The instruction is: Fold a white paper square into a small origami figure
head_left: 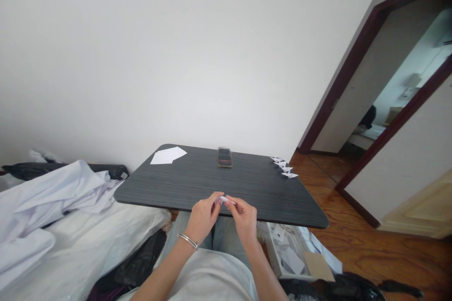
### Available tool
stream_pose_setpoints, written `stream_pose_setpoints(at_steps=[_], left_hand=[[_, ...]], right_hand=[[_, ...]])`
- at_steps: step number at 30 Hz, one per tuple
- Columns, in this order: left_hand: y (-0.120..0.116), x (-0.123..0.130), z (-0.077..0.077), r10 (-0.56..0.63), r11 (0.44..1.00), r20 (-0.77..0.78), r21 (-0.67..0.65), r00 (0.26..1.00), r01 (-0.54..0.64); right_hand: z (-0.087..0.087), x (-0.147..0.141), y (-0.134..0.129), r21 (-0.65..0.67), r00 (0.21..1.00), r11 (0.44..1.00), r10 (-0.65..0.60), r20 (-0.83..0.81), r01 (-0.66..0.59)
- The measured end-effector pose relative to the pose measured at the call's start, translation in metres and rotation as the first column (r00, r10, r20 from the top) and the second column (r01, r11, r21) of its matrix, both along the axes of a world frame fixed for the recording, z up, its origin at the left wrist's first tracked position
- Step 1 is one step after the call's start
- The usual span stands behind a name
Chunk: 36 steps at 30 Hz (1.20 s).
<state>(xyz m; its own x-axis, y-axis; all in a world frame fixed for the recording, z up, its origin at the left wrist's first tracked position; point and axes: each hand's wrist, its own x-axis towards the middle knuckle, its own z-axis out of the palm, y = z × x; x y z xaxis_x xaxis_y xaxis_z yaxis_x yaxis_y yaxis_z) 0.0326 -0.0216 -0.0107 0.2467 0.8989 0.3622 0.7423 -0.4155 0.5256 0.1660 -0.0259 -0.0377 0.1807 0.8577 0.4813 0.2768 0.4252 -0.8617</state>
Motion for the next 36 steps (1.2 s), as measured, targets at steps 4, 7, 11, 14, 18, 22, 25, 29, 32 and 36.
stream_pose_setpoints(at_steps=[4, 7, 11, 14, 18, 22, 25, 29, 32, 36], left_hand=[[0.001, -0.001, 0.001, -0.007, 1.0, 0.089, -0.008, 0.996, 0.008], [0.002, -0.001, 0.0, -0.008, 1.0, 0.175, -0.009, 0.984, 0.01], [0.005, -0.001, -0.001, -0.025, 0.999, 0.289, -0.026, 0.957, 0.034], [0.006, -0.001, -0.002, -0.026, 0.998, 0.348, -0.04, 0.937, 0.043], [0.007, -0.001, -0.003, -0.026, 0.997, 0.387, -0.052, 0.922, 0.05], [0.008, -0.001, -0.003, -0.01, 0.997, 0.399, -0.062, 0.917, 0.038], [0.009, -0.001, -0.004, -0.001, 0.997, 0.397, -0.071, 0.918, 0.031], [0.007, -0.001, -0.004, 0.002, 0.997, 0.411, -0.072, 0.912, 0.03], [0.005, 0.0, -0.003, -0.001, 0.997, 0.418, -0.071, 0.908, 0.034], [0.005, 0.0, -0.003, -0.018, 0.996, 0.389, -0.07, 0.921, 0.049]], right_hand=[[0.0, 0.0, 0.0, -0.019, 0.999, 0.999, 0.026, -0.047, -0.027], [0.0, 0.0, 0.001, -0.025, 0.995, 0.998, 0.049, -0.088, -0.051], [0.001, 0.0, 0.0, -0.019, 0.989, 0.996, 0.085, -0.123, -0.088], [0.003, 0.0, 0.0, -0.008, 0.989, 0.996, 0.091, -0.118, -0.092], [0.005, 0.001, -0.001, -0.002, 0.989, 0.997, 0.08, -0.123, -0.081], [0.003, 0.002, -0.001, -0.006, 0.989, 0.998, 0.057, -0.139, -0.059], [0.003, 0.002, -0.001, -0.017, 0.987, 0.998, 0.053, -0.151, -0.056], [0.007, 0.002, -0.003, 0.022, 0.991, 0.999, 0.036, -0.127, -0.034], [0.01, 0.002, -0.005, 0.067, 0.997, 0.998, 0.003, -0.071, 0.001], [0.013, 0.002, -0.007, 0.094, 1.0, 0.995, -0.013, -0.02, 0.015]])
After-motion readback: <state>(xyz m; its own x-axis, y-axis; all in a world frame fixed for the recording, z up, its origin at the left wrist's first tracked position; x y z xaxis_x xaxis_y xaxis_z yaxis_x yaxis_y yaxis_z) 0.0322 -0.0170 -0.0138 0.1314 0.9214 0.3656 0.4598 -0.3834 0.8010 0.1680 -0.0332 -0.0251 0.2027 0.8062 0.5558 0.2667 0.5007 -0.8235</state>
